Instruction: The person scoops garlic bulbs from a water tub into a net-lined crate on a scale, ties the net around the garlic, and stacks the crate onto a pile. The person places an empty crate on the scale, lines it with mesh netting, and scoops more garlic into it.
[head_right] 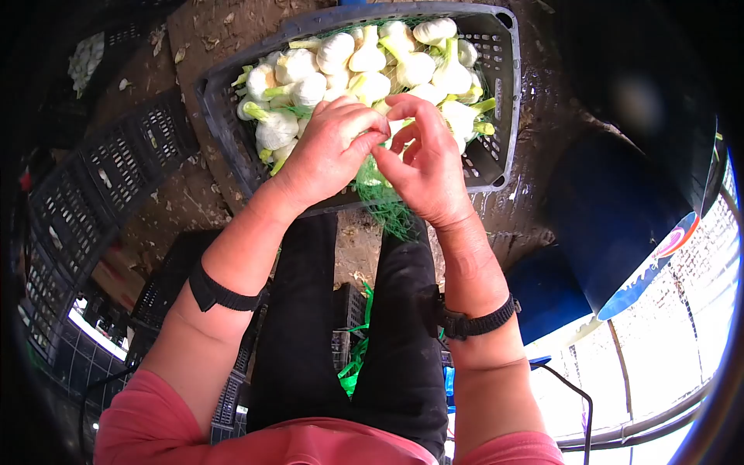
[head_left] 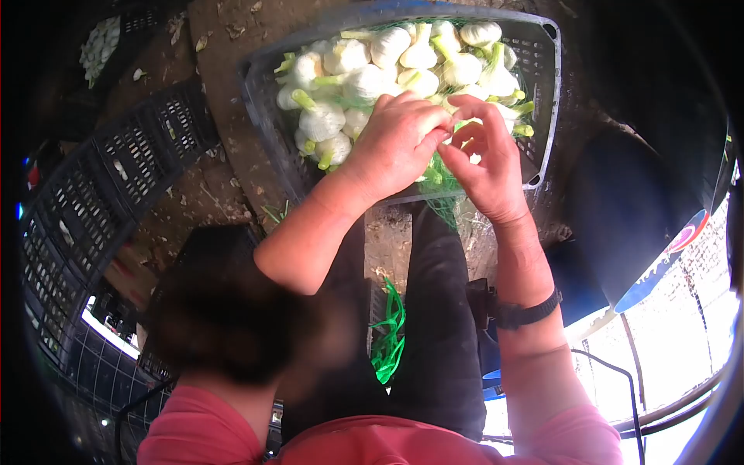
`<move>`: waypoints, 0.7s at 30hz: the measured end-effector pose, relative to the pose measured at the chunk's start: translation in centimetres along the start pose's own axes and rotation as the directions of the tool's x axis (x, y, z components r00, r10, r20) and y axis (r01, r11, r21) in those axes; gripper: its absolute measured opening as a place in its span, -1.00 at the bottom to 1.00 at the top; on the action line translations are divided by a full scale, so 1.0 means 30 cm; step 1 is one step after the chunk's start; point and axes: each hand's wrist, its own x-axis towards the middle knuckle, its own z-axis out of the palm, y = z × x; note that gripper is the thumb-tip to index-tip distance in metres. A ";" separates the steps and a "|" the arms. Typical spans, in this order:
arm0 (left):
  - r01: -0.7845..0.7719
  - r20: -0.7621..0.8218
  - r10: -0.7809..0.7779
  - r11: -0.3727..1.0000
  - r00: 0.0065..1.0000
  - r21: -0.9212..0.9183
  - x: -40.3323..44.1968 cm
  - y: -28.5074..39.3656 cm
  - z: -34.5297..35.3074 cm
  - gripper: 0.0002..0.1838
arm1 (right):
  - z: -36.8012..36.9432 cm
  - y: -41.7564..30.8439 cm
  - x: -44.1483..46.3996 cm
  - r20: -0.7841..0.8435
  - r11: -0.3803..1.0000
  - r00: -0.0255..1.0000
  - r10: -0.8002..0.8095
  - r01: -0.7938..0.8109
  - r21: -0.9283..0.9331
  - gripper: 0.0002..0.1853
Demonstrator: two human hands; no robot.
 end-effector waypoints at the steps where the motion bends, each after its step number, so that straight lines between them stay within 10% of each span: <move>1: -0.089 -0.018 0.091 0.992 0.996 0.093 0.002 0.002 -0.004 -0.91 | 0.002 -0.004 0.002 0.034 0.997 0.997 0.074 -0.074 -0.004 -0.84; 12: 0.564 0.235 -0.525 0.651 0.818 -0.508 0.028 -0.060 0.019 -0.91 | 0.042 0.046 -0.060 -0.037 0.954 0.960 0.277 -0.271 0.127 -0.90; 19: 0.509 0.207 -0.498 0.611 0.842 -0.606 0.014 -0.035 0.022 -0.91 | 0.025 0.038 -0.069 0.059 0.967 0.989 0.135 -0.119 -0.225 -0.90; 21: 0.280 -0.069 -0.297 0.942 0.952 -0.183 0.003 -0.017 0.044 -0.89 | 0.009 0.051 -0.058 0.093 0.964 0.988 0.127 -0.101 -0.247 -0.91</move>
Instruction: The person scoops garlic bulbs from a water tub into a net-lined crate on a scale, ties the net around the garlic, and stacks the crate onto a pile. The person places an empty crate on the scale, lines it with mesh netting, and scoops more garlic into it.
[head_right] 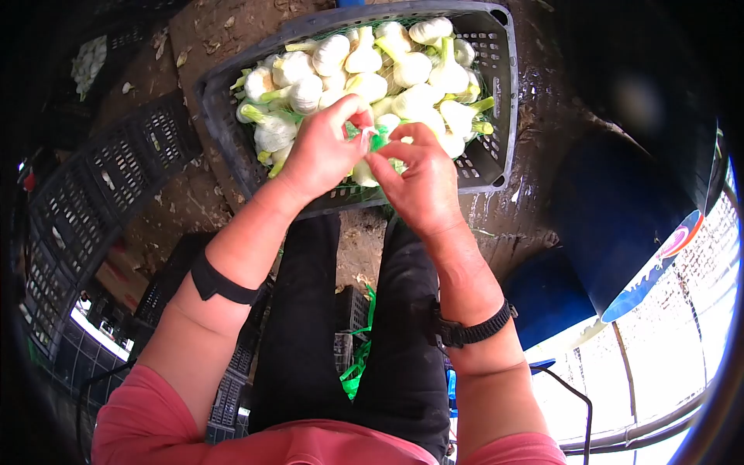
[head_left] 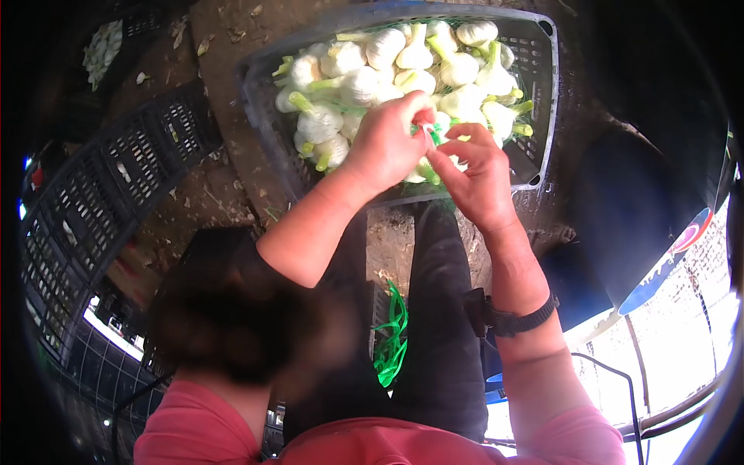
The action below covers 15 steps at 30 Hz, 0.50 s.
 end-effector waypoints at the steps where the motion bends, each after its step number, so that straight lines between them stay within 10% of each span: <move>1: -0.174 -0.080 0.186 0.976 0.979 0.135 0.003 -0.007 0.012 -0.85 | 0.000 0.016 0.019 -0.188 0.996 0.979 -0.076 0.083 0.031 -0.91; 2: -0.176 -0.080 0.188 0.975 0.979 0.135 0.005 -0.007 0.024 -0.85 | -0.003 0.005 0.037 -0.372 0.984 0.917 -0.142 0.171 0.046 -0.90; 3: -0.240 -0.142 0.267 0.953 0.953 0.184 0.006 -0.006 0.037 -0.83 | -0.024 -0.025 0.039 -0.310 0.955 0.928 0.204 -0.119 0.273 -0.84; 6: -0.335 -0.227 0.385 0.914 0.895 0.230 0.021 -0.029 0.083 -0.78 | -0.008 0.011 0.099 0.047 0.742 0.920 0.390 -0.344 0.575 -0.81; 15: -0.287 -0.291 0.300 0.954 0.909 0.088 -0.005 -0.080 0.073 -0.81 | -0.023 0.023 0.102 0.208 0.856 0.943 0.261 -0.326 0.402 -0.87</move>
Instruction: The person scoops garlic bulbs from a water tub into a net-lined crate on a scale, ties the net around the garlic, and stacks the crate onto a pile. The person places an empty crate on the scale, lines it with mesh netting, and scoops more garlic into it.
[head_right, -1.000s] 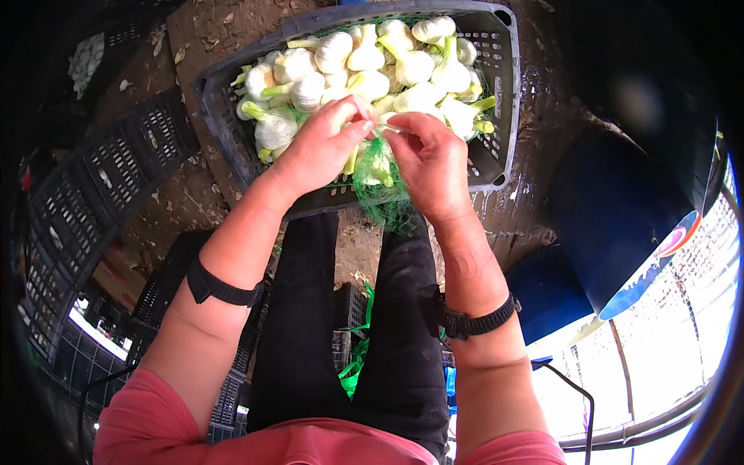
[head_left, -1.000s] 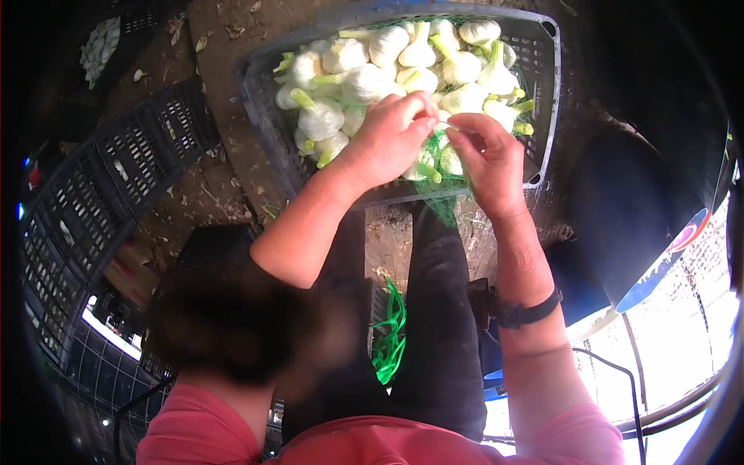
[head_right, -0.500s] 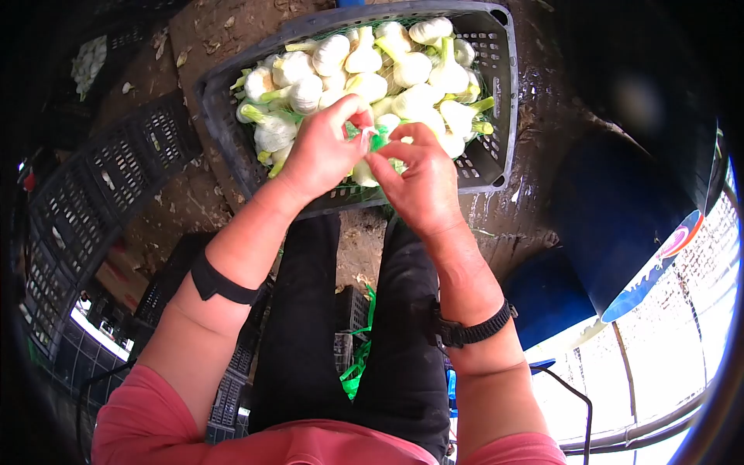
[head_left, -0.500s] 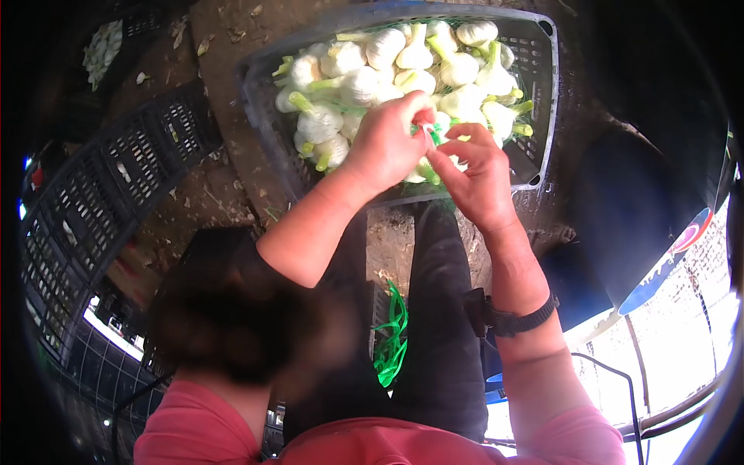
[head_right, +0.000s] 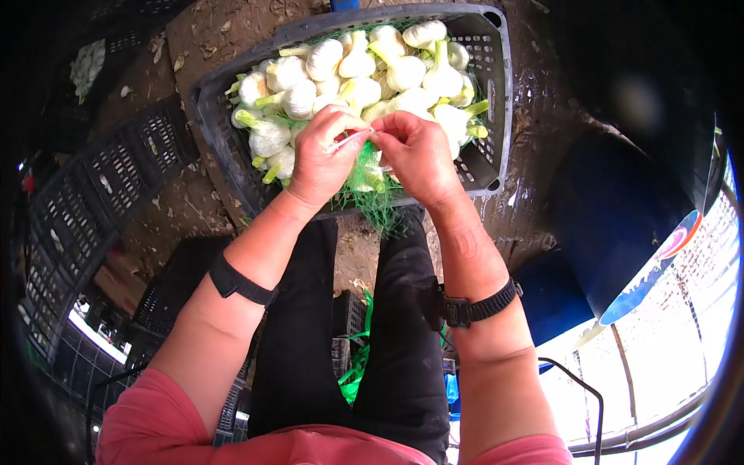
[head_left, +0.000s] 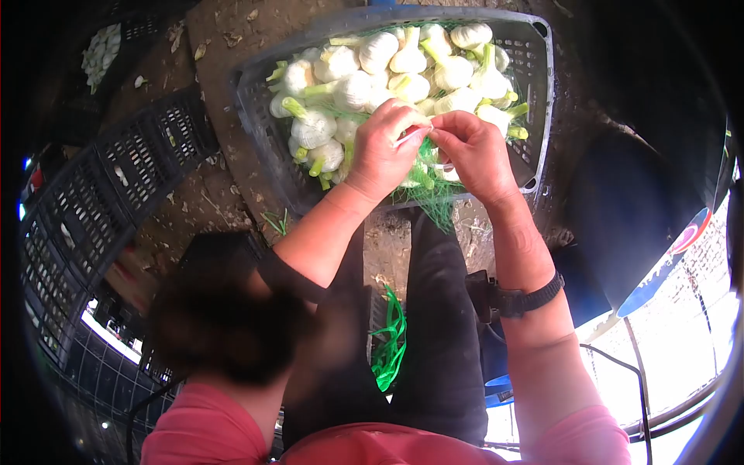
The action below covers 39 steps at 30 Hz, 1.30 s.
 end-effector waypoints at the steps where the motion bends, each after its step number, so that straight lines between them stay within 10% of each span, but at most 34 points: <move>1: 0.003 0.048 -0.001 1.000 0.999 -0.028 0.003 0.000 -0.012 -0.82 | -0.005 -0.002 -0.002 0.003 1.000 1.000 0.000 0.000 -0.001 -0.88; 7: -0.057 0.177 0.056 0.998 0.983 0.001 0.014 0.018 -0.076 -0.94 | -0.025 0.035 0.019 -0.037 0.956 0.980 -0.195 0.181 -0.232 -0.93; 9: -0.017 0.153 0.000 0.994 0.988 0.110 0.006 0.010 -0.086 -0.93 | -0.044 0.027 0.025 -0.114 0.702 0.884 -0.453 0.276 -0.656 -0.99; 13: -0.009 0.095 -0.008 0.984 0.995 0.177 -0.029 0.029 -0.066 -0.92 | -0.028 0.074 0.021 -0.139 0.638 0.891 -0.432 0.193 -0.745 -0.96; 17: 0.254 0.000 -0.255 0.963 0.967 0.091 -0.083 0.016 -0.058 -0.79 | -0.043 0.045 0.000 -0.130 0.660 0.936 -0.326 0.127 -0.741 -0.94; 19: 0.114 -0.005 -0.114 0.993 0.993 0.009 -0.092 0.000 -0.141 -0.72 | -0.140 0.019 -0.015 -0.083 0.761 0.959 -0.272 0.162 -0.628 -0.88; 22: 0.333 -0.464 -0.180 0.903 0.867 0.271 -0.145 -0.040 -0.322 -0.48 | -0.276 0.050 0.015 -0.511 0.824 0.699 -0.500 0.204 -0.528 -0.65; 23: 0.479 -0.575 -0.245 0.825 0.781 0.299 -0.203 -0.096 -0.358 -0.42 | -0.297 0.001 0.010 -0.611 0.733 0.700 -0.370 -0.185 -0.655 -0.54; 25: 0.641 -0.517 -0.546 0.767 0.659 0.007 -0.352 -0.281 -0.335 -0.34 | -0.399 0.207 0.116 -0.486 0.689 0.732 -0.477 -0.032 -0.724 -0.58; 26: 0.802 -0.314 -0.787 0.586 0.531 -0.112 -0.363 -0.272 -0.353 -0.47 | -0.398 0.238 0.142 -0.524 0.924 0.819 -0.234 0.019 -0.382 -0.64; 29: 0.794 -0.350 -0.785 0.587 0.511 -0.157 -0.322 -0.258 -0.351 -0.74 | -0.451 0.202 0.164 -0.457 0.997 0.887 0.068 -0.042 0.067 -0.74; 33: 0.712 -0.560 -0.506 0.662 0.656 0.235 -0.273 -0.295 -0.348 -0.74 | -0.397 0.182 0.192 -0.522 0.963 0.829 -0.198 0.065 -0.261 -0.85; 36: 0.836 -0.387 -0.779 0.547 0.494 -0.035 -0.303 -0.382 -0.326 -0.80 | -0.435 0.180 0.209 -0.406 0.998 0.912 0.056 -0.063 -0.004 -0.85; 39: 0.873 -0.162 -0.858 0.476 0.487 0.107 -0.247 -0.247 -0.445 -0.73 | -0.454 0.164 0.243 -0.385 0.983 0.912 0.144 -0.176 -0.050 -0.86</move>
